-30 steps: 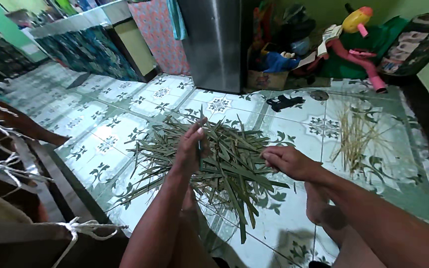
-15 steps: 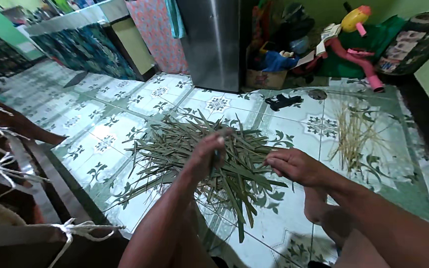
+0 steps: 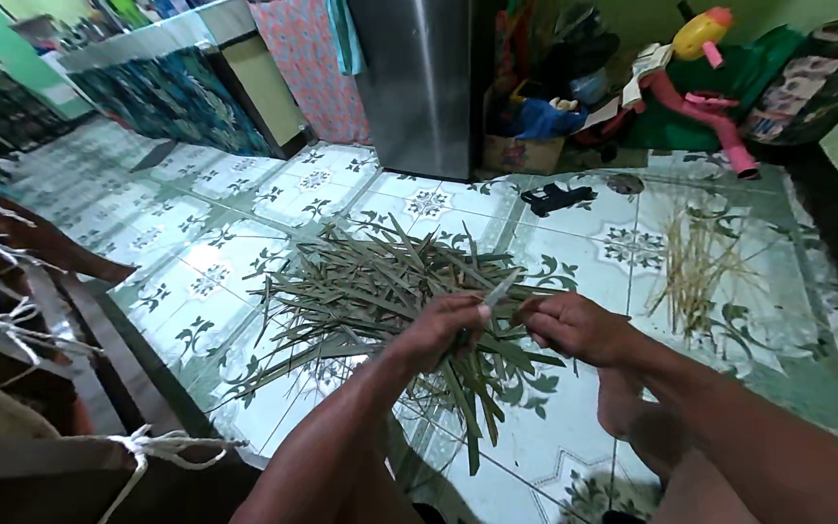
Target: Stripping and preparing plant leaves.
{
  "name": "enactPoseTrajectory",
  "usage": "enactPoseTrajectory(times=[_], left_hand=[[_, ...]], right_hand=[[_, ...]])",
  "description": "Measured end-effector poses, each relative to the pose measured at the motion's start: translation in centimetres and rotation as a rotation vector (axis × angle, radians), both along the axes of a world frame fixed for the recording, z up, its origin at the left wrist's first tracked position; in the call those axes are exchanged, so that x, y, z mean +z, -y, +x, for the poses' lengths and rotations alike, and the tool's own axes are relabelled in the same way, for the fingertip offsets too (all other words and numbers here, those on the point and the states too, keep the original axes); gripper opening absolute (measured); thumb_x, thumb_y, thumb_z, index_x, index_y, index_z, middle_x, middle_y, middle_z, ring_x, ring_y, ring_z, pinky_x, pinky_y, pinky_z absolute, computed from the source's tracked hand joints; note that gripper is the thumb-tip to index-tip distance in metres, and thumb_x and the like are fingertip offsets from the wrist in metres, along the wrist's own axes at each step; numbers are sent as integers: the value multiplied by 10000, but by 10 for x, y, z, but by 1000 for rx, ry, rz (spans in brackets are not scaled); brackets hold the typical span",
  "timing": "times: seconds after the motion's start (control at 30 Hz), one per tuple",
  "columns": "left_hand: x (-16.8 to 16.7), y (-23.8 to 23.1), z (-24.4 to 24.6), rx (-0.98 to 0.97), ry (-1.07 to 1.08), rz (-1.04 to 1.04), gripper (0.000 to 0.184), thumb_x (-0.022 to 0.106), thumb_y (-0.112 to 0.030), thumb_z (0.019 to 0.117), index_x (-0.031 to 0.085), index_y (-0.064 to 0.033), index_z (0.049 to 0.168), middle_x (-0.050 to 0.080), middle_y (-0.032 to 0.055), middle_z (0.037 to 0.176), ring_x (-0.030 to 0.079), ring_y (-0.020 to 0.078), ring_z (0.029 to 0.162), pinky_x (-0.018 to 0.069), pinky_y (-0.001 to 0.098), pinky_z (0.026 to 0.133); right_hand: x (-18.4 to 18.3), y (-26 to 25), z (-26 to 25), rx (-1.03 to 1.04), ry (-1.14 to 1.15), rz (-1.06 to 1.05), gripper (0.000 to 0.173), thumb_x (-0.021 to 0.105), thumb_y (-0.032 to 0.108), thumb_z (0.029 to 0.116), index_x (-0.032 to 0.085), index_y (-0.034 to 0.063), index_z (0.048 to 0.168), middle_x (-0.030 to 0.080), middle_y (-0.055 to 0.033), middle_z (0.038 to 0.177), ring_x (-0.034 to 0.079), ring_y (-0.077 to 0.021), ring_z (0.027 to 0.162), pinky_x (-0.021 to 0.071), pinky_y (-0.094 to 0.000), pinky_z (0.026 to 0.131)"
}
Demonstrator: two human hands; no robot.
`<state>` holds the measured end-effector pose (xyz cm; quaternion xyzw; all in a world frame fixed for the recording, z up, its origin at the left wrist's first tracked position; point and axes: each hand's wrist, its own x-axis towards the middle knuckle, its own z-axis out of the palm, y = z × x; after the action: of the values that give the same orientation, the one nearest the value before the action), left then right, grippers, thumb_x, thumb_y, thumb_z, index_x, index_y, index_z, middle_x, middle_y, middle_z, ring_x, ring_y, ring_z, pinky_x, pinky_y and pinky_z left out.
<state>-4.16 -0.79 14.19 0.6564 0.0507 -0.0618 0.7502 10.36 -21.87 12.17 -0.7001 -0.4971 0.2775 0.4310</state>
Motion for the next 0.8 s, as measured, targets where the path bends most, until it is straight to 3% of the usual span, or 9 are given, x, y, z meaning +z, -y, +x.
enactPoseTrajectory(times=[0.07, 0.17, 0.23, 0.33, 0.4, 0.5, 0.63, 0.8], left_hand=[[1, -7, 1, 46, 13, 8, 366, 477, -204, 1024, 603, -49, 1331, 573, -50, 663, 523, 34, 507, 467, 188, 477], [11, -42, -2, 257, 172, -122, 418, 572, -349, 985, 635, -100, 1316, 539, -65, 605, 502, 30, 470, 463, 190, 472], [11, -53, -2, 322, 236, -195, 418, 528, -373, 1009, 597, -137, 1347, 517, -78, 582, 495, 24, 449, 464, 185, 458], [3, -26, 3, 208, 116, -124, 468, 495, -289, 1013, 517, -108, 1443, 530, -61, 613, 500, 33, 471, 456, 190, 460], [7, -8, 6, 126, 75, -70, 451, 468, -215, 1016, 536, -52, 1430, 544, -49, 625, 490, 37, 471, 443, 188, 452], [18, -28, 1, 240, 169, -117, 409, 527, -285, 1002, 625, -60, 1329, 541, -64, 605, 495, 22, 467, 449, 178, 463], [23, -61, -9, 378, 308, -161, 425, 486, -375, 1020, 597, -116, 1338, 516, -80, 583, 485, 25, 446, 456, 187, 452], [13, -37, -3, 265, 191, -74, 405, 507, -295, 1016, 612, -68, 1335, 567, -46, 637, 518, 37, 476, 471, 191, 460]], right_hand=[[-4, 2, 1, 1, 4, 5, 318, 441, 234, 1071, 699, 56, 1017, 574, 61, 688, 492, 10, 543, 440, -184, 519], [-2, 10, 9, 9, -16, 1, 318, 434, 227, 1079, 704, 60, 1064, 563, 69, 667, 480, 14, 519, 425, -168, 492], [0, 12, 12, -3, -25, -8, 316, 435, 225, 1080, 707, 66, 1073, 562, 72, 661, 474, 10, 509, 417, -171, 482], [0, 5, 7, -1, -29, -20, 318, 440, 235, 1085, 709, 68, 1066, 574, 66, 673, 491, 6, 517, 434, -177, 489], [0, 3, 5, 7, -15, -11, 309, 446, 228, 1071, 701, 66, 1008, 567, 69, 667, 486, 14, 522, 428, -175, 496], [0, 14, 14, 14, 43, 14, 326, 441, 234, 1068, 719, 67, 1038, 567, 71, 667, 484, 23, 523, 429, -169, 493], [-5, 20, 25, 9, 62, 41, 318, 451, 240, 1058, 725, 87, 1004, 555, 86, 657, 468, 32, 521, 411, -159, 493], [-6, 16, 22, 18, 64, 32, 316, 458, 242, 1053, 730, 94, 991, 560, 93, 654, 474, 37, 525, 418, -163, 499]])
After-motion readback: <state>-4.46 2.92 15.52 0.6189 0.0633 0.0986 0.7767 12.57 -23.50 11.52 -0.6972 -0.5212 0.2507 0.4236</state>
